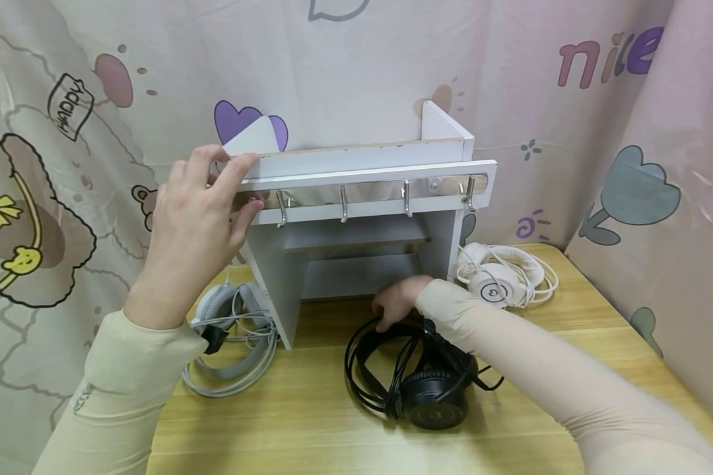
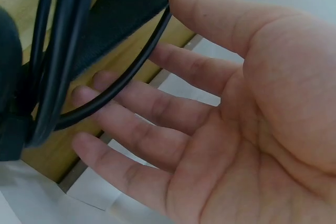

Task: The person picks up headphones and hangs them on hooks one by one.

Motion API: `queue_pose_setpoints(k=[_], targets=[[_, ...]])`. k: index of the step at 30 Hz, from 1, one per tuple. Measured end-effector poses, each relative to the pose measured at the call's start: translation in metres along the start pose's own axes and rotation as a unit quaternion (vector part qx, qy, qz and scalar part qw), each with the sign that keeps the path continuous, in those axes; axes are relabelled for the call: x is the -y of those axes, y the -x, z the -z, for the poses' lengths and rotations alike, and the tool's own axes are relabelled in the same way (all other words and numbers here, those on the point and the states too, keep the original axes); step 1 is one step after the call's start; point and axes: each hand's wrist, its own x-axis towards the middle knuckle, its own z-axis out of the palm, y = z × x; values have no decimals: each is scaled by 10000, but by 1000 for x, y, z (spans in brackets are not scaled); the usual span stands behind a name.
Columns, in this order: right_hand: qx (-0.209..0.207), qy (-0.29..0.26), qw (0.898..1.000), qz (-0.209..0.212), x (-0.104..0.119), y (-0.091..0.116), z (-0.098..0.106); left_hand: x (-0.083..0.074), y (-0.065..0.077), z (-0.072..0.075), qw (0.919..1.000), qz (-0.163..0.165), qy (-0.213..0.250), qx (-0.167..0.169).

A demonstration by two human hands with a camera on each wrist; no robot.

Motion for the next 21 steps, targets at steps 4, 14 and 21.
queue_pose_setpoints(k=[4,14,21], targets=[[14,-17,10000,17,1,1,-1,0,1,0,9999,-93,-88,11],[119,-156,9998,67,-2,9,-4,0,1,-1,9999,-75,-118,39],[219,-261,9994,62,-9,12,-10,0,1,-1,9999,-74,-111,27]])
